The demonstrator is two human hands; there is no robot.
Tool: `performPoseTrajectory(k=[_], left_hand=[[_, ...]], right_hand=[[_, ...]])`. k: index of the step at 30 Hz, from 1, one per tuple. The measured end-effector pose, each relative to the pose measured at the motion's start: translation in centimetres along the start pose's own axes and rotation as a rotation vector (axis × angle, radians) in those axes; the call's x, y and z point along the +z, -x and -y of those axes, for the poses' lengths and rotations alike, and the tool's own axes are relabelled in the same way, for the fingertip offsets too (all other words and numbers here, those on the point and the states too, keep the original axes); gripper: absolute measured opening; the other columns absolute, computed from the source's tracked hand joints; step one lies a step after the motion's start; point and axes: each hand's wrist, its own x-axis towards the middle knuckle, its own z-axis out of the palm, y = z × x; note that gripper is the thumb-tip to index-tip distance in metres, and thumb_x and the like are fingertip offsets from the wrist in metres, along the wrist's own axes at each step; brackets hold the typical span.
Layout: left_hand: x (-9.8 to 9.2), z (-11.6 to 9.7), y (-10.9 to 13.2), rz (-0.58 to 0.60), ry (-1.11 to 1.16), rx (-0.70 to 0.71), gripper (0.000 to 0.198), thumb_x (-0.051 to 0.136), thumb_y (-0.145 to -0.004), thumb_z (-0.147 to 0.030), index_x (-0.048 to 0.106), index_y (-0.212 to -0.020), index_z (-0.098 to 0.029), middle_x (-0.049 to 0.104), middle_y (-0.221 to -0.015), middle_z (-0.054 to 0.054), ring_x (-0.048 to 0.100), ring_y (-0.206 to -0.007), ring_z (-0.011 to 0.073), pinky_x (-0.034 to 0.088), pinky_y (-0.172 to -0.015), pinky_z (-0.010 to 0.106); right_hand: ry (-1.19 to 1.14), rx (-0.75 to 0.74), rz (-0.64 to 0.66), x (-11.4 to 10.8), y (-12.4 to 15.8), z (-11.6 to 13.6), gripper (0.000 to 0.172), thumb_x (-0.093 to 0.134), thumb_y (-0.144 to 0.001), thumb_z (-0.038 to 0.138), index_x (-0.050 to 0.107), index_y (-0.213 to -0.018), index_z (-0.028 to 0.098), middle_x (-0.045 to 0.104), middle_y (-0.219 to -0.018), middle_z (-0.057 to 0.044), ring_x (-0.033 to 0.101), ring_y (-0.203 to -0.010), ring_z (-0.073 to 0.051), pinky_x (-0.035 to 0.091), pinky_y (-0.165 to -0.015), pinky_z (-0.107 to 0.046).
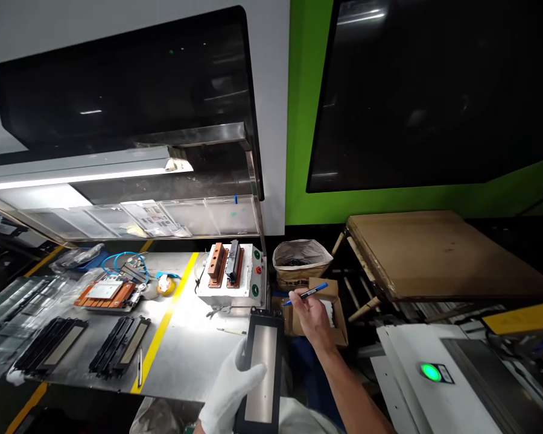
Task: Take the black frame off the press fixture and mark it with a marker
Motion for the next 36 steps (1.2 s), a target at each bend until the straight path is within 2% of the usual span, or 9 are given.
performPoseTrajectory(k=[3,8,16,22,25,27,30,33,36], left_hand=[[0.3,0.0,0.3,-0.013,-0.049,0.047,0.076,0.073,-0.083,-0.030,0.037,-0.149,-0.019,0.070,-0.129,0.014,0.068,-0.112,0.0296,0.055,-0.099,0.043],[1.2,-0.6,0.8,-0.031,-0.105,0.080,0.046,0.069,-0.081,-0.020,0.060,-0.126,-0.019,0.072,-0.125,0.009,0.067,-0.111,0.0279,0.055,-0.098,0.038],[2.5,-0.9,1.5,-0.014,-0.084,0.060,0.046,0.069,-0.077,-0.017,0.062,-0.122,-0.019,0.076,-0.120,0.008,0.070,-0.105,0.0260,0.056,-0.090,0.035],[2.7,-0.4,2.1,-0.056,-0.086,0.077,0.045,0.067,-0.076,-0.011,0.064,-0.120,-0.019,0.077,-0.112,0.008,0.071,-0.097,0.0240,0.056,-0.088,0.034],[2.7,-0.6,2.3,-0.088,0.113,0.071,0.052,0.072,-0.082,-0.023,0.056,-0.132,-0.022,0.075,-0.116,0.010,0.071,-0.097,0.0239,0.057,-0.088,0.036],[2.6,-0.7,2.2,-0.169,0.304,0.057,0.059,0.074,-0.083,-0.033,0.050,-0.136,-0.023,0.075,-0.111,0.010,0.072,-0.094,0.0246,0.059,-0.085,0.038],[2.2,-0.8,1.6,-0.404,0.492,0.079,0.053,0.078,-0.080,-0.029,0.054,-0.127,-0.023,0.074,-0.106,0.007,0.072,-0.095,0.0223,0.061,-0.083,0.035],[1.5,-1.0,1.0,-0.558,0.597,0.102,0.044,0.080,-0.076,-0.020,0.060,-0.116,-0.025,0.073,-0.107,0.003,0.071,-0.100,0.0155,0.060,-0.083,0.025],[1.2,-1.2,1.0,-0.589,0.670,0.124,0.038,0.080,-0.075,-0.013,0.060,-0.107,-0.023,0.072,-0.091,-0.001,0.072,-0.084,0.0102,0.059,-0.075,0.018]], right_hand=[[-0.102,-0.045,0.024,-0.1,0.5,0.8,0.044,0.061,-0.087,0.064,0.062,-0.087,0.020,0.046,-0.065,0.002,0.042,-0.062,-0.015,0.035,-0.057,-0.028],[-0.210,-0.147,0.214,0.5,1.2,2.5,0.039,0.061,-0.091,0.057,0.066,-0.094,0.019,0.060,-0.079,-0.002,0.053,-0.075,-0.018,0.043,-0.072,-0.029],[-0.068,-0.117,0.293,0.8,1.7,3.4,0.043,0.060,-0.090,0.061,0.067,-0.093,0.019,0.061,-0.077,-0.001,0.053,-0.074,-0.017,0.041,-0.071,-0.030],[-0.150,-0.124,0.110,0.1,2.4,2.5,0.041,0.057,-0.093,0.059,0.062,-0.090,0.019,0.041,-0.061,0.004,0.038,-0.058,-0.013,0.031,-0.055,-0.028],[-0.119,-0.184,0.042,-1.3,4.2,2.8,0.034,0.059,-0.094,0.054,0.065,-0.091,0.020,0.056,-0.071,0.000,0.052,-0.068,-0.016,0.043,-0.062,-0.028],[-0.106,-0.241,0.035,-2.3,6.0,2.7,0.027,0.062,-0.094,0.048,0.069,-0.095,0.022,0.067,-0.089,-0.004,0.063,-0.087,-0.020,0.051,-0.077,-0.030],[-0.084,-0.354,0.111,-3.3,9.1,1.7,0.014,0.062,-0.095,0.035,0.070,-0.101,0.026,0.071,-0.108,-0.006,0.065,-0.107,-0.023,0.053,-0.093,-0.033],[-0.006,-0.432,0.178,-3.5,11.7,0.5,0.010,0.061,-0.095,0.027,0.070,-0.099,0.027,0.071,-0.107,-0.006,0.066,-0.107,-0.023,0.055,-0.092,-0.034],[0.094,-0.454,0.174,-3.1,12.8,-0.4,0.009,0.061,-0.095,0.025,0.070,-0.095,0.027,0.073,-0.102,-0.006,0.067,-0.103,-0.023,0.056,-0.089,-0.034]])
